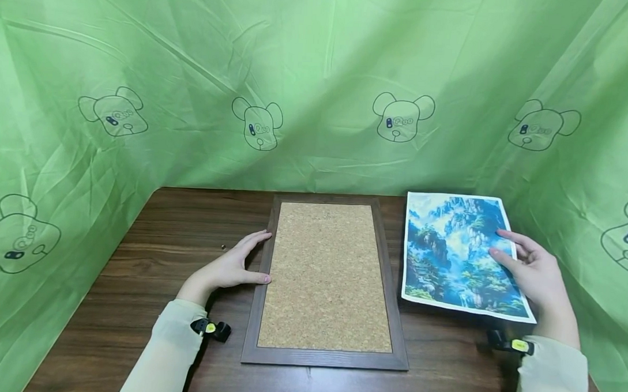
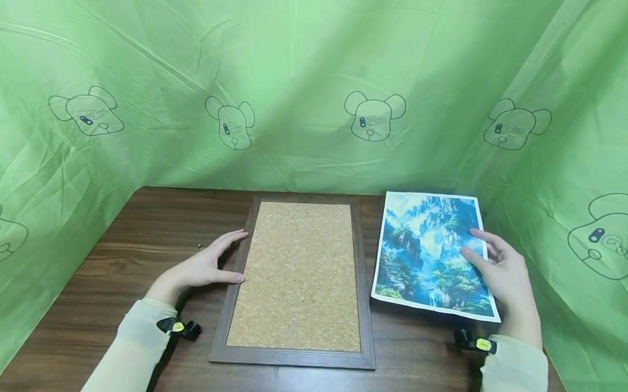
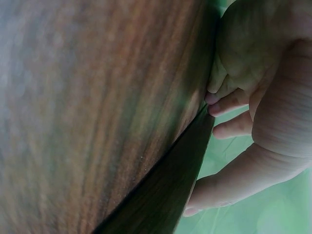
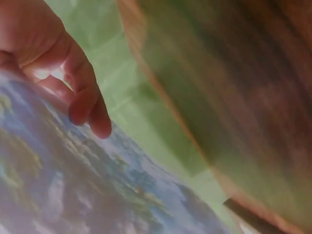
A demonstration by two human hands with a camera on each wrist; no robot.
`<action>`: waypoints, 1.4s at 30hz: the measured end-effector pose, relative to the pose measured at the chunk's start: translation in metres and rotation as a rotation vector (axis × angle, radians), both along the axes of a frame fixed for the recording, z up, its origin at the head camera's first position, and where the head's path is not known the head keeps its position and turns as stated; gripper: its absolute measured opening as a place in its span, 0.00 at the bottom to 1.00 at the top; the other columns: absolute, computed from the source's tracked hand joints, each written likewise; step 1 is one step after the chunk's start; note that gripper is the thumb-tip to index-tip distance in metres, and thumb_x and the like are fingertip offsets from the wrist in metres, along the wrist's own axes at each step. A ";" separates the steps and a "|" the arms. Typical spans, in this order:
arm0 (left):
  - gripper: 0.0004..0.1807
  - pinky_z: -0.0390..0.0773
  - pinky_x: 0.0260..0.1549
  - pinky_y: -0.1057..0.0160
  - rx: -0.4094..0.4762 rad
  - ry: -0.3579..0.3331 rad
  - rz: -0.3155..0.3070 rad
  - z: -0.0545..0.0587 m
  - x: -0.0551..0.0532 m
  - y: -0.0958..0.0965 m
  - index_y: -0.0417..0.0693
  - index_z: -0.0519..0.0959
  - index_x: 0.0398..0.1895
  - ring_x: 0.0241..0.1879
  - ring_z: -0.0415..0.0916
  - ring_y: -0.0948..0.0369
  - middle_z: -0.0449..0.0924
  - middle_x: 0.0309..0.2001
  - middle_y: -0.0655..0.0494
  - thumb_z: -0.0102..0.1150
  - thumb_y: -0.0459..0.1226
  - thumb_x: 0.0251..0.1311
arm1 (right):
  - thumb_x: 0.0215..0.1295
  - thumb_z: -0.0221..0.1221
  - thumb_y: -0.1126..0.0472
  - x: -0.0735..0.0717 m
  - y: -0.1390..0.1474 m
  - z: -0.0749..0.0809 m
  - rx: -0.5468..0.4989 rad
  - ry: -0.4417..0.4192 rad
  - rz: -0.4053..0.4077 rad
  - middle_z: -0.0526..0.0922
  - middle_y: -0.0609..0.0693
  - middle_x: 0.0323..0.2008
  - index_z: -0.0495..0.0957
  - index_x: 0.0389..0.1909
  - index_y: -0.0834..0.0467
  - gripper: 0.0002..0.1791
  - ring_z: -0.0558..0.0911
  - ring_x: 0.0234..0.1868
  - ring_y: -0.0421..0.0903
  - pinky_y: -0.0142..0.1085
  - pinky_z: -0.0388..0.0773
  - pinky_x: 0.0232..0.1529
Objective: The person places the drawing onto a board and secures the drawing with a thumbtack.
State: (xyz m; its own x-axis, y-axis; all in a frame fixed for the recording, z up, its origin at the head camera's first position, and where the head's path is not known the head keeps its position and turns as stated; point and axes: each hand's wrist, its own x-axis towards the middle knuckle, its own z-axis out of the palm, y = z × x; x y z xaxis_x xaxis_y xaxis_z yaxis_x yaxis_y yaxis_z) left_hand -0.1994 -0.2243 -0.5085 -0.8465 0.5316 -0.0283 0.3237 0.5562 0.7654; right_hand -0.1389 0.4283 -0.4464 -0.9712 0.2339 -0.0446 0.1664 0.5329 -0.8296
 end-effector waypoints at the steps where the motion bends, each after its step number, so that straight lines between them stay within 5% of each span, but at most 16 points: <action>1: 0.61 0.54 0.79 0.32 0.001 -0.001 0.000 0.000 0.000 0.000 0.54 0.55 0.89 0.86 0.46 0.43 0.47 0.88 0.46 0.83 0.53 0.59 | 0.79 0.66 0.46 0.000 -0.001 0.002 -0.033 0.007 -0.010 0.72 0.59 0.79 0.69 0.83 0.44 0.36 0.82 0.30 0.37 0.30 0.80 0.32; 4: 0.61 0.54 0.79 0.32 0.000 -0.001 0.001 -0.001 0.000 -0.001 0.54 0.55 0.89 0.86 0.46 0.43 0.47 0.88 0.46 0.83 0.53 0.59 | 0.78 0.68 0.50 0.000 -0.006 0.008 -0.122 0.035 -0.010 0.81 0.36 0.69 0.71 0.82 0.43 0.35 0.79 0.25 0.37 0.30 0.79 0.29; 7: 0.61 0.54 0.79 0.31 0.000 -0.001 0.001 -0.001 -0.001 -0.001 0.54 0.55 0.89 0.86 0.46 0.43 0.47 0.88 0.46 0.83 0.53 0.59 | 0.77 0.69 0.52 -0.001 -0.017 0.014 -0.192 0.057 0.030 0.85 0.25 0.54 0.72 0.81 0.45 0.34 0.79 0.23 0.37 0.33 0.80 0.26; 13: 0.61 0.53 0.79 0.33 0.002 -0.003 -0.008 -0.002 -0.002 0.000 0.53 0.56 0.89 0.86 0.46 0.43 0.47 0.88 0.46 0.83 0.53 0.59 | 0.78 0.69 0.54 -0.005 -0.048 0.021 -0.263 0.070 0.123 0.88 0.34 0.48 0.73 0.80 0.48 0.34 0.89 0.29 0.43 0.39 0.87 0.27; 20: 0.61 0.53 0.79 0.32 -0.001 -0.008 -0.005 -0.002 -0.001 0.000 0.53 0.55 0.89 0.86 0.46 0.43 0.47 0.88 0.46 0.82 0.54 0.59 | 0.79 0.67 0.51 -0.011 -0.088 0.017 -0.137 0.122 0.162 0.81 0.45 0.63 0.71 0.81 0.49 0.34 0.68 0.20 0.41 0.38 0.74 0.24; 27: 0.60 0.53 0.79 0.32 0.003 -0.003 -0.006 -0.002 0.000 0.000 0.53 0.56 0.89 0.86 0.46 0.43 0.48 0.88 0.46 0.83 0.54 0.59 | 0.80 0.66 0.52 -0.016 -0.130 0.010 -0.193 0.135 0.251 0.78 0.62 0.68 0.71 0.81 0.52 0.33 0.64 0.18 0.40 0.38 0.70 0.18; 37: 0.60 0.54 0.79 0.31 -0.001 -0.024 -0.010 -0.001 0.000 0.002 0.53 0.56 0.89 0.86 0.46 0.42 0.46 0.88 0.47 0.82 0.53 0.60 | 0.82 0.64 0.56 -0.016 -0.178 -0.008 -0.229 0.140 0.317 0.86 0.63 0.53 0.69 0.81 0.54 0.32 0.76 0.20 0.42 0.36 0.75 0.19; 42: 0.60 0.55 0.78 0.30 -0.019 -0.027 -0.003 0.000 0.000 0.002 0.54 0.55 0.89 0.86 0.45 0.42 0.45 0.89 0.47 0.82 0.54 0.60 | 0.82 0.64 0.58 -0.015 -0.199 -0.019 -0.218 0.125 0.350 0.85 0.63 0.58 0.69 0.80 0.54 0.30 0.67 0.15 0.41 0.36 0.70 0.17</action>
